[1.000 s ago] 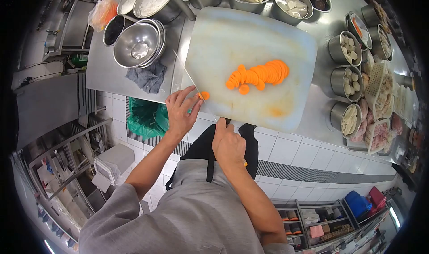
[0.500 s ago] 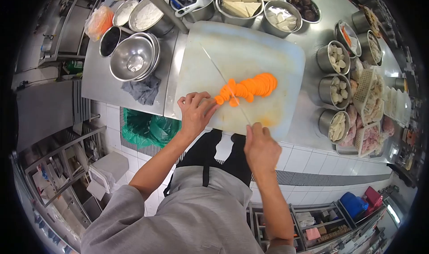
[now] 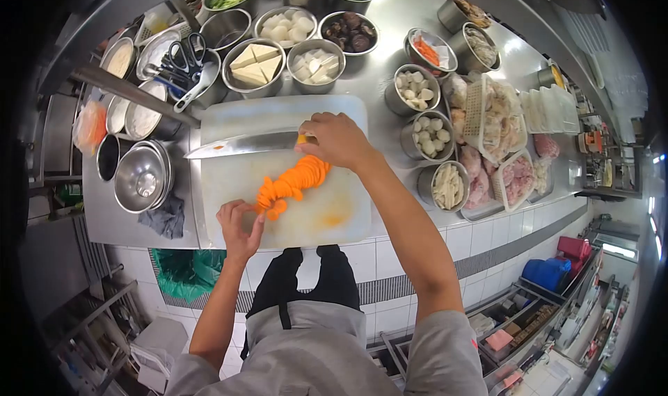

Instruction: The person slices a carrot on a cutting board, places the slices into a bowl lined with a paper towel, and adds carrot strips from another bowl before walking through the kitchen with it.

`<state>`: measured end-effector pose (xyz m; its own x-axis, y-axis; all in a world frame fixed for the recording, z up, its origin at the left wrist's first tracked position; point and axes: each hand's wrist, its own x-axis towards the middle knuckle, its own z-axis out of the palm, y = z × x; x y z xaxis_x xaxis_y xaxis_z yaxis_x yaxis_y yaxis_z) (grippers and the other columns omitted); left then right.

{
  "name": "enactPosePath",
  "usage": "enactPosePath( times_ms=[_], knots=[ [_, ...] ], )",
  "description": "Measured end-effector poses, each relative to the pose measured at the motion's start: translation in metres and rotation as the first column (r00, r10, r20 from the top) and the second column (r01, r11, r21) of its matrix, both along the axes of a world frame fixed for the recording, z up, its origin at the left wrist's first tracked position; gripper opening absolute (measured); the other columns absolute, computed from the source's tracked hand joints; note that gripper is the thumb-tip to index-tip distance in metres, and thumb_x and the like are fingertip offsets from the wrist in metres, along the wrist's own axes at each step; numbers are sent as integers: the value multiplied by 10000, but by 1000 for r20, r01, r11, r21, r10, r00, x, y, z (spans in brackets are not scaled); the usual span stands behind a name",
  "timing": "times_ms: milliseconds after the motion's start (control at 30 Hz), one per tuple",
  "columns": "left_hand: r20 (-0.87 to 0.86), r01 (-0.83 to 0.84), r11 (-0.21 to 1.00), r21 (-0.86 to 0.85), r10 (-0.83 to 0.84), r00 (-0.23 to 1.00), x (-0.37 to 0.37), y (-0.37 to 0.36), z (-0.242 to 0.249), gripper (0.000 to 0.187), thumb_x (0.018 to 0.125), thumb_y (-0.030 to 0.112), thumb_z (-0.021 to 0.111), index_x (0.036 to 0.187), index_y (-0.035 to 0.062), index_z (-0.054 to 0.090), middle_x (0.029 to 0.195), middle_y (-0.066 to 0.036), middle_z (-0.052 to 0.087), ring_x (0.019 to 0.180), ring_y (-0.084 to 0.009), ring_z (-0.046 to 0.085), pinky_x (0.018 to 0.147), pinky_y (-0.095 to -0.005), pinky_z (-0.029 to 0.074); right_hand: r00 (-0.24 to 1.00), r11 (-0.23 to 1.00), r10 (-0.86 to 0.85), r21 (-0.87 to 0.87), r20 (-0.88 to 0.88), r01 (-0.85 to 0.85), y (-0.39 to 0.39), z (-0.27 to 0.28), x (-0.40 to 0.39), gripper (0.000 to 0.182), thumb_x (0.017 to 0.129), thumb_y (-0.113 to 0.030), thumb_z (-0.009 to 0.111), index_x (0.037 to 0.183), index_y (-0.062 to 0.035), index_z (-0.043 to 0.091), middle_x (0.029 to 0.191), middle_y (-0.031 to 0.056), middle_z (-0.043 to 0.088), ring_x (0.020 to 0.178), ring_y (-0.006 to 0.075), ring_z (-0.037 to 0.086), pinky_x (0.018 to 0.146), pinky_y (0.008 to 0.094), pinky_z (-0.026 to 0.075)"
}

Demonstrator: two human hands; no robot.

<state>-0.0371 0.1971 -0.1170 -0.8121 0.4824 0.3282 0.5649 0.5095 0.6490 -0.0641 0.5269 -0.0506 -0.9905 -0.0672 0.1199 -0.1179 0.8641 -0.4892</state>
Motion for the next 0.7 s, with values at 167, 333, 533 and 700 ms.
enactPosePath(
  times_ms=[167,333,533,700],
  knots=[
    [4,-24,1000,-12,24,1000,2,1,1,302,806,232,768,1035,92,629,1063,-110,597,1024,-303,551,927,-434,358,569,659,-721,-137,-396,739,104,46,-1,259,956,-326,663,945,-78,738,977,93,738,812,289,702,733,424,527],
    [-24,-50,998,-26,49,999,2,3,2,289,809,251,765,1017,94,640,1052,-107,591,1013,-302,545,914,-431,368,460,359,-801,307,-383,881,342,-27,-27,565,838,-481,729,1063,38,721,1104,251,711,969,364,707,827,407,552],
    [-26,-95,993,-65,93,995,5,5,2,293,811,265,764,1011,87,646,1043,-103,584,1007,-302,537,903,-430,382,428,476,-855,113,292,872,394,-43,-57,431,797,-358,715,969,36,748,976,252,736,902,361,733,747,422,584],
    [-3,-133,988,-74,133,991,7,6,2,295,815,263,763,1015,80,647,1063,-113,583,1017,-310,536,910,-433,394,753,655,-625,662,205,364,463,-85,-63,385,817,-297,650,1025,14,744,1037,241,729,958,365,723,796,422,581]
  ],
)
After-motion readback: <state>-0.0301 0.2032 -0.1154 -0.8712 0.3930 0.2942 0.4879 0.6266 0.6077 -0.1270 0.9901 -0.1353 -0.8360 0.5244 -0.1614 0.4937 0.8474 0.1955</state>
